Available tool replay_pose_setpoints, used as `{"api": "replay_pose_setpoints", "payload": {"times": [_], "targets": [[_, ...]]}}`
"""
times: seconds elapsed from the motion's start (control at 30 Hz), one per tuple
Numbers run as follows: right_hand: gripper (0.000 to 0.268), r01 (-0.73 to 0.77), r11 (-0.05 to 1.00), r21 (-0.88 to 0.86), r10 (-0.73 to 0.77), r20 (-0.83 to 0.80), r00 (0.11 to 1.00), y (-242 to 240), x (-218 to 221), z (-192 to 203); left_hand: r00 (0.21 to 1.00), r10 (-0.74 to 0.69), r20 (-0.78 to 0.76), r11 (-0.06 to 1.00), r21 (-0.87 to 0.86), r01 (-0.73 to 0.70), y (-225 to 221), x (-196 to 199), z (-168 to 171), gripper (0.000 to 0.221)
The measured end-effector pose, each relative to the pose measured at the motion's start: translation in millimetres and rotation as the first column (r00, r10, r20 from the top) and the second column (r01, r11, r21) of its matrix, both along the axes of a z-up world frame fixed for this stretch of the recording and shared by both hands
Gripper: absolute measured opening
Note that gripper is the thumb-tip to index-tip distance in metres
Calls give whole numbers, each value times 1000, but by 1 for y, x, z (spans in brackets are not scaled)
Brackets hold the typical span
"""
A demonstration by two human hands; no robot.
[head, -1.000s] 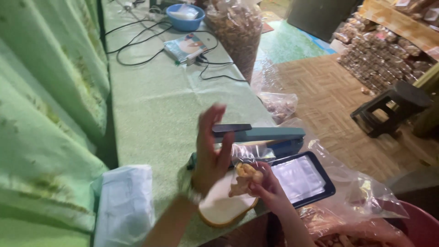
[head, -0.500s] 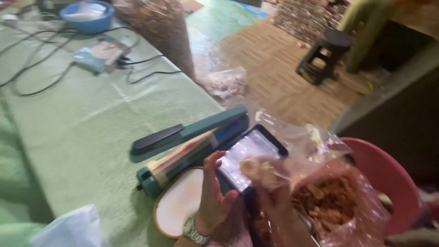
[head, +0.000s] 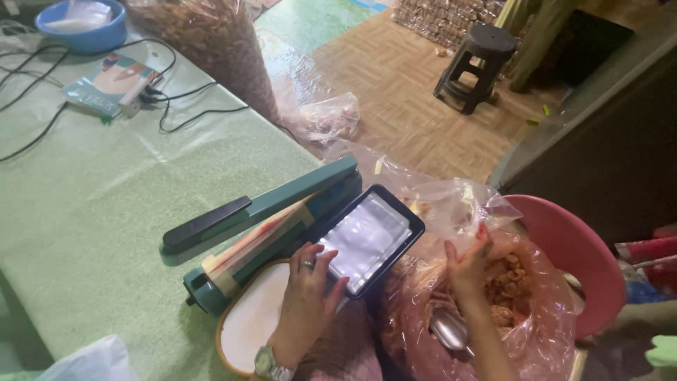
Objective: Packaging snacks by scooping them into bags and sealing the bags with a heat sealer
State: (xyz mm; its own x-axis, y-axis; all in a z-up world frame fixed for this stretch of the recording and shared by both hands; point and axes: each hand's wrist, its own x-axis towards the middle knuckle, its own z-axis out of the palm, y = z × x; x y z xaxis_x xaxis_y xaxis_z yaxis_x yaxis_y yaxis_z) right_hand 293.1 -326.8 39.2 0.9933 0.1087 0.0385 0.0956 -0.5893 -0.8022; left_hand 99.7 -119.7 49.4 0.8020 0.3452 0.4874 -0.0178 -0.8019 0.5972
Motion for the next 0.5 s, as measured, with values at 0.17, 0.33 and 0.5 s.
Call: {"api": "replay_pose_setpoints", "payload": {"times": [0.17, 0.33, 0.5], "targets": [[31, -542, 839, -56, 459, 608, 648, 37, -21, -30, 992, -62, -107, 993, 93, 72, 8, 18, -7, 24], [19, -720, 625, -302, 774, 355, 524, 80, -32, -58, 982, 28, -189, 971, 237, 18, 14, 35, -54, 31], [14, -662, 680, -316, 734, 299, 610, 81, -18, -92, 947, -33, -319, 968, 227, 111, 14, 34, -85, 42]]}}
